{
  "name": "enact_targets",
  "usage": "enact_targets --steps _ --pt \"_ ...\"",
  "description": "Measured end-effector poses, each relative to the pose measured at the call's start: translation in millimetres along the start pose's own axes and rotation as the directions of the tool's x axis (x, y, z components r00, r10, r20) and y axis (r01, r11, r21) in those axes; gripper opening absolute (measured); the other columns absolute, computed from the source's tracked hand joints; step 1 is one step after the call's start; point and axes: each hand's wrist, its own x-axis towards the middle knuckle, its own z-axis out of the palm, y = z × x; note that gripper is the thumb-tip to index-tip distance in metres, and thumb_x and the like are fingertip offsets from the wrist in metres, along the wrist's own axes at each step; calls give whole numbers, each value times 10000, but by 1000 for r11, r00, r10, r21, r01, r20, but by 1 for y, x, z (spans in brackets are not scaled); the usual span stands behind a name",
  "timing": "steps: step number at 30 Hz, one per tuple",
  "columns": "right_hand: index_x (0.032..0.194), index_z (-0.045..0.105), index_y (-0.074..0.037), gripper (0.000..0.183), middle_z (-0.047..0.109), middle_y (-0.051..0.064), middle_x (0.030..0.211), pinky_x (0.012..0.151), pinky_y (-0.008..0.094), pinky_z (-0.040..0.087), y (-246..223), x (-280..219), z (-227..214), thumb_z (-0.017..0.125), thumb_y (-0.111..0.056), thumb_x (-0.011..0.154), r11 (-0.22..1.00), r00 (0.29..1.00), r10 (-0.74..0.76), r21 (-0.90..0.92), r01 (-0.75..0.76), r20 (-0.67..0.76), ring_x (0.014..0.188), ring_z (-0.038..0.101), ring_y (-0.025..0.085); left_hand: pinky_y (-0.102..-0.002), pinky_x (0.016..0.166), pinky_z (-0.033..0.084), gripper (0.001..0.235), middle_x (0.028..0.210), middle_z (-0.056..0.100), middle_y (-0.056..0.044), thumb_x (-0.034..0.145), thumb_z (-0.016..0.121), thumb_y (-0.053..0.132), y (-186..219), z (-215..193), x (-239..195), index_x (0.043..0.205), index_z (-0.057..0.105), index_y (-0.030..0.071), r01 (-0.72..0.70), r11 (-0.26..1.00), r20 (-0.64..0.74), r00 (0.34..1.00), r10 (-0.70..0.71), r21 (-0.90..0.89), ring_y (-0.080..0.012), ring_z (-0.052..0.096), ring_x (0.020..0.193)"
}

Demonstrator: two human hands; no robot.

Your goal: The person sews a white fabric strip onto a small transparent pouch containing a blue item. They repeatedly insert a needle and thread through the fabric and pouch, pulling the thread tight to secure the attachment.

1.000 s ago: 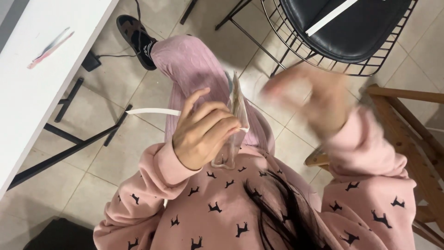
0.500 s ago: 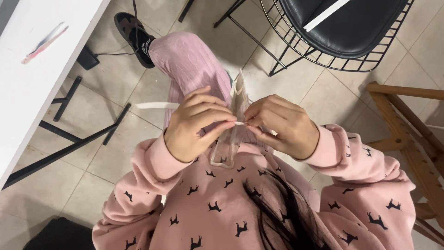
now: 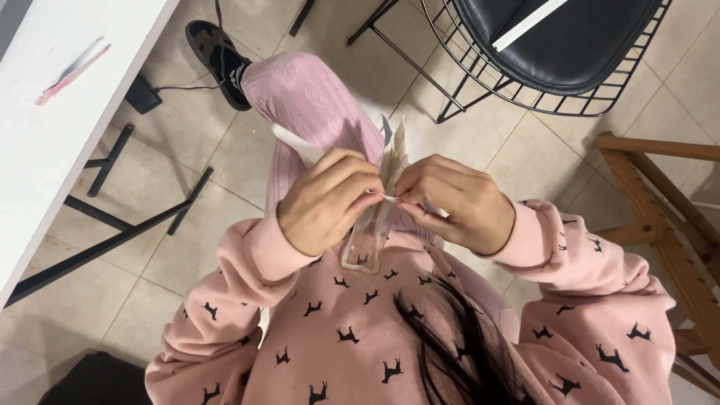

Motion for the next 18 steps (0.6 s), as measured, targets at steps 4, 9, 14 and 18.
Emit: enact_targets --steps 4,9,14,18 --pt "871 692 24 142 704 200 892 720 456 590 22 -11 -11 644 -41 988 999 1000 -1 42 1 21 834 726 382 -493 944 578 124 974 706 -122 992 652 92 -1 17 -6 946 724 2 -91 984 -103 989 108 151 -334 682 906" --pt "968 723 87 121 712 251 1017 788 443 591 27 -14 -22 634 9 994 977 983 -180 -111 182 28 959 726 413 -546 990 578 92 896 699 -98 953 692 82 25 32 -14 914 731 9 -274 893 -217 905 365 358 -278 655 847" --pt "980 773 4 87 743 165 956 853 401 650 -4 -14 -15 756 -33 904 882 907 -420 -218 417 34 948 719 317 -461 924 668 124 877 723 -47 990 655 38 54 32 -20 893 731 51 -261 751 -182 874 451 606 -190 705 873" --pt "863 809 -85 45 762 46 954 821 231 633 -32 8 -32 814 -50 834 898 913 -349 -205 390 211 933 703 201 -300 885 657 45 930 734 19 903 785 146 64 4 -12 948 789 153 -399 660 7 859 513 637 -95 663 885"
